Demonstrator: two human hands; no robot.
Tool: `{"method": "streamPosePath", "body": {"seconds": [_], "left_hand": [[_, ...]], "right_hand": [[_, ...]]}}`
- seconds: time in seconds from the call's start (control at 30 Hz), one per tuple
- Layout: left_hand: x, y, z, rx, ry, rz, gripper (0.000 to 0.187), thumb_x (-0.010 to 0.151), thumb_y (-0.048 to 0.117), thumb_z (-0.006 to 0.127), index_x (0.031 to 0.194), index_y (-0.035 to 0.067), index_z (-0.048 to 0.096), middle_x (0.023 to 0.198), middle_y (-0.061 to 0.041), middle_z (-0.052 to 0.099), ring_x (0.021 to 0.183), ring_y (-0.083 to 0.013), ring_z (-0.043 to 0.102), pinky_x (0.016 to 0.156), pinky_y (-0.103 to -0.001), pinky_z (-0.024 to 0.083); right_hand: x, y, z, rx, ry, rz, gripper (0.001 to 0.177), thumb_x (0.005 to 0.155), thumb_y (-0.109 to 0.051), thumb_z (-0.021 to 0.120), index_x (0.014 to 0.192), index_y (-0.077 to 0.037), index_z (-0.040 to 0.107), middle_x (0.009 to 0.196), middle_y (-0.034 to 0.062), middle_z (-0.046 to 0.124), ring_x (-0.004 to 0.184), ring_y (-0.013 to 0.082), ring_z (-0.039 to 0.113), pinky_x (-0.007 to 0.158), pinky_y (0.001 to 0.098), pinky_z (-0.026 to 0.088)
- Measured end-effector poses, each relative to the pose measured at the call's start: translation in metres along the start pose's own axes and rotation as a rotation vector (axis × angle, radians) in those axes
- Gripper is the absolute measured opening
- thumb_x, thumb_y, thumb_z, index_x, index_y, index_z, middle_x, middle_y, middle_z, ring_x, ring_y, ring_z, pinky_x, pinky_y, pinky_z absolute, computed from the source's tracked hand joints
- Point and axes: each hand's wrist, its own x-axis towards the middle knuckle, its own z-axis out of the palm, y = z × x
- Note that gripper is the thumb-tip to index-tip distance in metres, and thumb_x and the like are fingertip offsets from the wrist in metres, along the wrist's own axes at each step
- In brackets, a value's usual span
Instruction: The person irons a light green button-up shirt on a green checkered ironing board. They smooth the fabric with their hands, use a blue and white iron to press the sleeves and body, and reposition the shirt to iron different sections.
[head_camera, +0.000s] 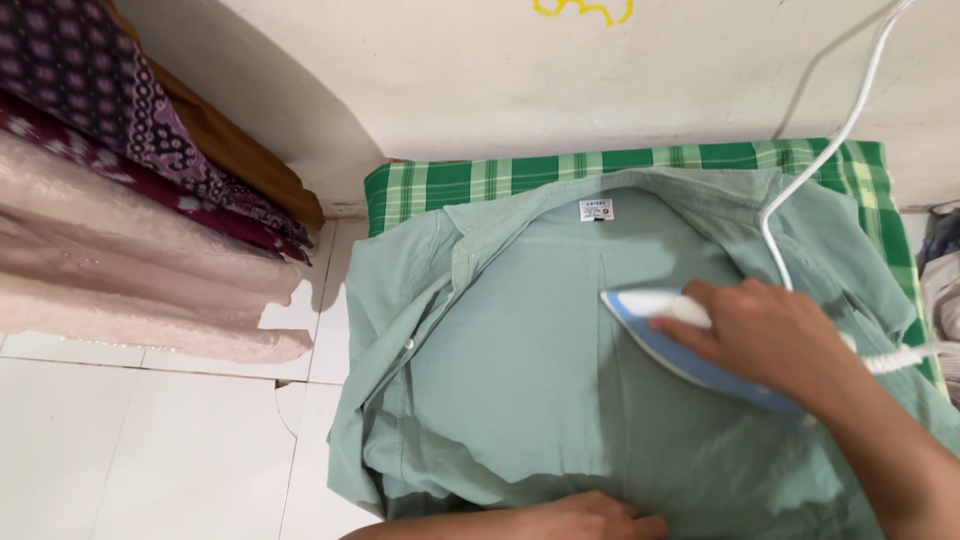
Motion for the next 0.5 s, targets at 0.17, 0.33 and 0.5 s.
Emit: {"method": "streamPosePath", "body": {"seconds": [0.17,0.33,0.5], "left_hand": [[0.007,0.019,-0.033,0.153,-0.129,-0.074,0.022,0.098,0.014,0.053,0.112,-0.002,0.057,0.096,-0.017,0.061,0.085,-0.0346,0.07,0.078,-0.045,0.058],[0.033,0.038,-0.123,0.638,-0.044,-0.013,0.016,0.081,0.013,0.062,0.095,0.005,0.062,0.102,-0.011,0.061,0.093,-0.0294,0.066,0.069,-0.042,0.055],[0.102,-0.005,-0.209,0.897,0.191,0.082,0.037,0.07,0.011,0.069,0.107,0.006,0.067,0.112,-0.01,0.062,0.107,-0.0293,0.058,0.081,-0.043,0.053]], "right_hand": [[-0.041,0.001,0.015,-0.089,-0.077,0.246,0.058,0.093,-0.068,0.049,0.097,-0.014,0.07,0.071,0.0182,0.074,0.072,0.0414,0.074,0.064,0.052,0.06],[-0.104,0.03,0.033,-0.182,-0.109,0.511,0.056,0.094,-0.067,0.049,0.11,-0.016,0.066,0.073,0.0183,0.075,0.071,0.0404,0.075,0.063,0.0509,0.061],[-0.136,0.055,0.052,-0.11,0.211,0.605,0.06,0.096,-0.057,0.055,0.129,-0.007,0.058,0.09,0.0245,0.073,0.068,0.045,0.071,0.061,0.0536,0.057]]}}
